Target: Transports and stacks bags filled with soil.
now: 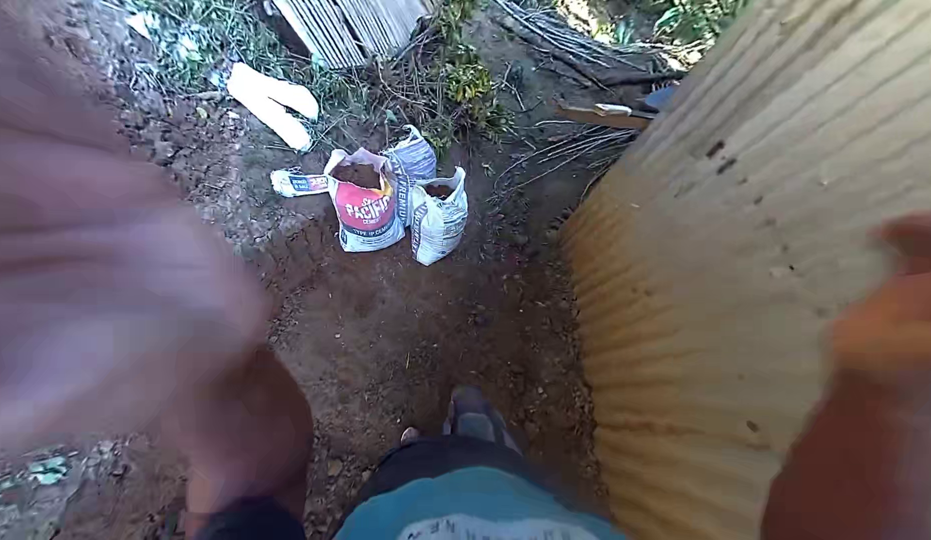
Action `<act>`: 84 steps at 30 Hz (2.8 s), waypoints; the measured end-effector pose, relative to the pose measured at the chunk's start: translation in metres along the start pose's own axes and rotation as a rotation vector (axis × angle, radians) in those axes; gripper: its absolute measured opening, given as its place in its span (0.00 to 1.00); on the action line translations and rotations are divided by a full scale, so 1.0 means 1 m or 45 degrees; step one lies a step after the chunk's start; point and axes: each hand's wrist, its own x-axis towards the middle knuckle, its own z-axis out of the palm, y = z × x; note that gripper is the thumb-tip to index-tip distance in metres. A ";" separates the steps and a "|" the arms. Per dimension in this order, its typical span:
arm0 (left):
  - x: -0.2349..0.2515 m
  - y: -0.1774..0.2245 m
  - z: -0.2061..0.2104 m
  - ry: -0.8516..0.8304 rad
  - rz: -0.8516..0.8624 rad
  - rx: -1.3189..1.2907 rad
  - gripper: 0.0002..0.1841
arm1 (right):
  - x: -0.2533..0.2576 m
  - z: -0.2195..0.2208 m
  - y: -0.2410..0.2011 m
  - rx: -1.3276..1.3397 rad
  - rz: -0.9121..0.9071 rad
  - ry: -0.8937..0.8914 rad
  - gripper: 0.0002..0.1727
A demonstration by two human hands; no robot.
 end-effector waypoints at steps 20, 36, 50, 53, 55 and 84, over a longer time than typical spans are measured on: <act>-0.218 -0.359 -0.050 0.599 -2.534 1.017 0.26 | 0.247 0.573 0.341 -0.043 1.070 -1.105 0.28; 0.012 -0.683 -0.116 0.068 -2.393 0.840 0.30 | 0.271 0.774 0.232 -0.296 1.220 -1.615 0.29; 0.018 -0.880 -0.185 -0.062 -2.555 1.378 0.28 | 0.321 1.088 0.312 -0.730 0.704 -1.826 0.25; 0.000 -0.868 -0.241 -0.222 -2.623 1.469 0.23 | 0.370 1.075 0.367 -0.883 0.410 -2.012 0.21; -0.002 -0.875 -0.255 -0.113 -2.566 1.476 0.21 | 0.368 1.081 0.365 -0.880 0.435 -1.912 0.20; -0.096 -0.955 -0.216 0.611 -1.151 0.423 0.12 | 0.231 1.156 0.412 1.075 0.630 -0.894 0.13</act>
